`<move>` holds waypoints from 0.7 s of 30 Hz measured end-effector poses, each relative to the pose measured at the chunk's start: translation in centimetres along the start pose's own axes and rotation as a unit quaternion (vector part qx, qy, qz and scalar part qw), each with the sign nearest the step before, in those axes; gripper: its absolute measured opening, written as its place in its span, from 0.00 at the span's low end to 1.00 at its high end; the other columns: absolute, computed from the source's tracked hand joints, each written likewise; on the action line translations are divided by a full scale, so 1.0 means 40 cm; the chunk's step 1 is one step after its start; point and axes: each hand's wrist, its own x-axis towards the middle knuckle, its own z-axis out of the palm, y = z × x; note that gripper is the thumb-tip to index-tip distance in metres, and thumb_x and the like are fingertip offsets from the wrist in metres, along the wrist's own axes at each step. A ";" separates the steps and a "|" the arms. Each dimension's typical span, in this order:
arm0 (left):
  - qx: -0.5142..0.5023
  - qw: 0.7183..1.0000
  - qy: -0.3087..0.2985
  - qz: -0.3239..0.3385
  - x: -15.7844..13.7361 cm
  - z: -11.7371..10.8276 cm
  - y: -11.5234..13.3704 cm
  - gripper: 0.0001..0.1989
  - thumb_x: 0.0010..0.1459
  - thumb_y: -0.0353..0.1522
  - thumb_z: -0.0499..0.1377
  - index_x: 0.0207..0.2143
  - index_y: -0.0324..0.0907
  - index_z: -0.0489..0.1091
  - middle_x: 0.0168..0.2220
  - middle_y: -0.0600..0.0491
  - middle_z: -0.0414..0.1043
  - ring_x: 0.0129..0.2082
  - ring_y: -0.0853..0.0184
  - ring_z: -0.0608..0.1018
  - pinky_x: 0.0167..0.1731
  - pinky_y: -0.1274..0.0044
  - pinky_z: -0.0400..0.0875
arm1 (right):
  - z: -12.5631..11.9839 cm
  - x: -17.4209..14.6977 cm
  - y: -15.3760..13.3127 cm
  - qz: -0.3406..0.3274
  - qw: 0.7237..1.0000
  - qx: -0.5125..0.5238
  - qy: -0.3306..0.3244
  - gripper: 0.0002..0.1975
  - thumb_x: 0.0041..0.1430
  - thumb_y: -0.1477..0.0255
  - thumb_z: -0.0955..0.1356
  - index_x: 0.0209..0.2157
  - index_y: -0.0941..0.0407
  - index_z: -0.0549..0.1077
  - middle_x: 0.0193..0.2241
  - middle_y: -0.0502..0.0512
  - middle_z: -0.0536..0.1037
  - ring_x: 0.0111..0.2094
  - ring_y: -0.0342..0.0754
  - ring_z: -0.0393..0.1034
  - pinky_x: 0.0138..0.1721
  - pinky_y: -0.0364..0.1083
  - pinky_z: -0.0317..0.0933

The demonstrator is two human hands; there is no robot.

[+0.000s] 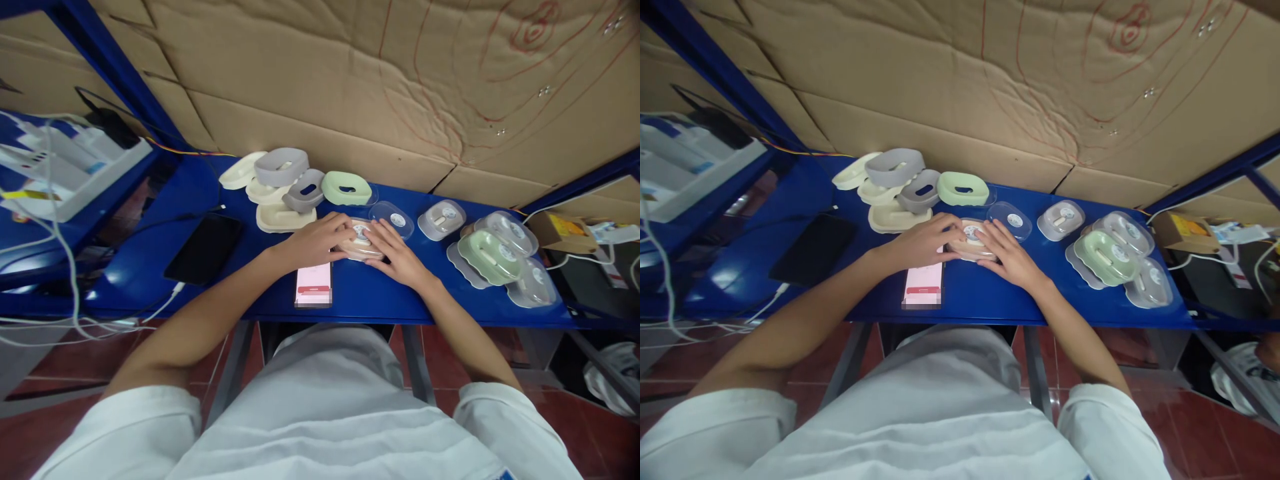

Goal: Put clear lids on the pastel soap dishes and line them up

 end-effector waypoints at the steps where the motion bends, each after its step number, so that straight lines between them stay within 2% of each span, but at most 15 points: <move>1: -0.001 1.000 -0.001 0.001 0.000 0.001 0.000 0.08 0.69 0.33 0.64 0.49 0.42 0.72 0.53 0.43 0.72 0.53 0.53 0.74 0.52 0.63 0.75 | 0.001 0.001 -0.002 0.006 1.000 -0.008 -0.006 0.40 0.76 0.55 0.66 0.81 0.40 0.45 0.80 0.52 0.50 0.81 0.62 0.42 0.76 0.69 0.53; 5: -0.001 1.000 -0.003 0.004 0.002 -0.001 0.001 0.07 0.70 0.32 0.63 0.49 0.42 0.72 0.53 0.43 0.73 0.53 0.54 0.74 0.52 0.63 0.75 | -0.016 0.008 -0.013 0.009 0.997 -0.073 -0.029 0.37 0.76 0.52 0.64 0.79 0.47 0.55 0.78 0.59 0.56 0.80 0.63 0.47 0.77 0.68 0.49; 7: 0.001 1.000 -0.005 -0.002 0.002 -0.006 0.004 0.07 0.69 0.31 0.63 0.48 0.42 0.72 0.52 0.44 0.73 0.53 0.54 0.74 0.52 0.64 0.75 | -0.043 0.007 -0.010 0.038 0.993 -0.115 0.004 0.33 0.78 0.51 0.60 0.75 0.52 0.63 0.75 0.63 0.64 0.76 0.63 0.57 0.76 0.66 0.52; 8: 0.001 1.000 -0.008 -0.006 0.002 -0.008 0.007 0.07 0.68 0.30 0.63 0.48 0.42 0.72 0.52 0.44 0.73 0.53 0.54 0.75 0.51 0.64 0.75 | -0.059 0.004 -0.006 0.082 0.986 -0.140 0.045 0.31 0.79 0.51 0.58 0.72 0.54 0.68 0.70 0.65 0.71 0.72 0.63 0.64 0.73 0.65 0.56; 9: 0.002 1.000 -0.011 -0.008 0.002 -0.011 0.010 0.08 0.68 0.29 0.63 0.48 0.42 0.72 0.53 0.45 0.73 0.53 0.55 0.75 0.51 0.65 0.76 | -0.074 0.000 0.000 0.144 0.970 -0.169 0.096 0.31 0.80 0.53 0.55 0.67 0.56 0.73 0.65 0.67 0.76 0.67 0.63 0.69 0.69 0.64 0.60; 11: 0.009 1.000 -0.016 -0.007 0.002 -0.015 0.021 0.08 0.67 0.28 0.63 0.48 0.42 0.73 0.53 0.45 0.74 0.53 0.55 0.75 0.50 0.66 0.76 | -0.096 -0.013 0.015 0.292 0.910 -0.229 0.184 0.32 0.80 0.54 0.52 0.57 0.58 0.78 0.53 0.69 0.82 0.57 0.64 0.75 0.61 0.62 0.66; 13: 0.019 1.000 -0.022 0.005 0.004 -0.017 0.036 0.07 0.68 0.29 0.63 0.47 0.42 0.73 0.52 0.45 0.74 0.52 0.56 0.75 0.49 0.67 0.77 | -0.102 -0.026 0.033 0.403 0.853 -0.270 0.191 0.32 0.79 0.53 0.54 0.53 0.60 0.79 0.49 0.72 0.82 0.52 0.67 0.76 0.55 0.62 0.68; 14: 0.022 0.999 -0.022 0.012 0.005 -0.017 0.045 0.06 0.68 0.29 0.63 0.47 0.42 0.73 0.52 0.45 0.74 0.53 0.56 0.75 0.48 0.67 0.77 | -0.100 -0.032 0.041 0.434 0.842 -0.274 0.168 0.32 0.79 0.52 0.55 0.54 0.61 0.79 0.50 0.73 0.81 0.51 0.68 0.77 0.53 0.62 0.68; 16: 0.021 0.999 -0.021 0.028 0.007 -0.017 0.063 0.05 0.69 0.30 0.63 0.47 0.41 0.73 0.52 0.45 0.74 0.53 0.56 0.75 0.48 0.68 0.77 | -0.088 -0.037 0.056 0.454 0.850 -0.248 0.103 0.31 0.78 0.52 0.57 0.59 0.60 0.76 0.53 0.73 0.81 0.51 0.68 0.77 0.51 0.61 0.69; 18: 0.014 0.999 -0.023 0.040 0.009 -0.017 0.078 0.05 0.70 0.30 0.63 0.48 0.41 0.73 0.52 0.45 0.74 0.54 0.56 0.76 0.50 0.69 0.77 | -0.078 -0.036 0.066 0.436 0.874 -0.206 0.054 0.28 0.79 0.54 0.56 0.61 0.58 0.75 0.55 0.71 0.80 0.52 0.67 0.77 0.52 0.60 0.69; 19: 0.012 0.999 -0.025 0.042 0.009 -0.018 0.084 0.05 0.71 0.30 0.62 0.48 0.41 0.73 0.53 0.44 0.74 0.55 0.57 0.76 0.51 0.68 0.77 | -0.076 -0.035 0.070 0.424 0.883 -0.194 0.047 0.27 0.79 0.56 0.56 0.60 0.58 0.76 0.55 0.70 0.81 0.53 0.66 0.77 0.53 0.60 0.69; 21: 0.006 0.999 -0.030 0.045 0.010 -0.017 0.089 0.05 0.71 0.30 0.61 0.48 0.41 0.74 0.53 0.44 0.74 0.55 0.57 0.76 0.52 0.68 0.77 | -0.077 -0.034 0.074 0.415 0.884 -0.202 0.077 0.27 0.79 0.58 0.54 0.57 0.58 0.77 0.54 0.71 0.81 0.54 0.66 0.76 0.55 0.62 0.69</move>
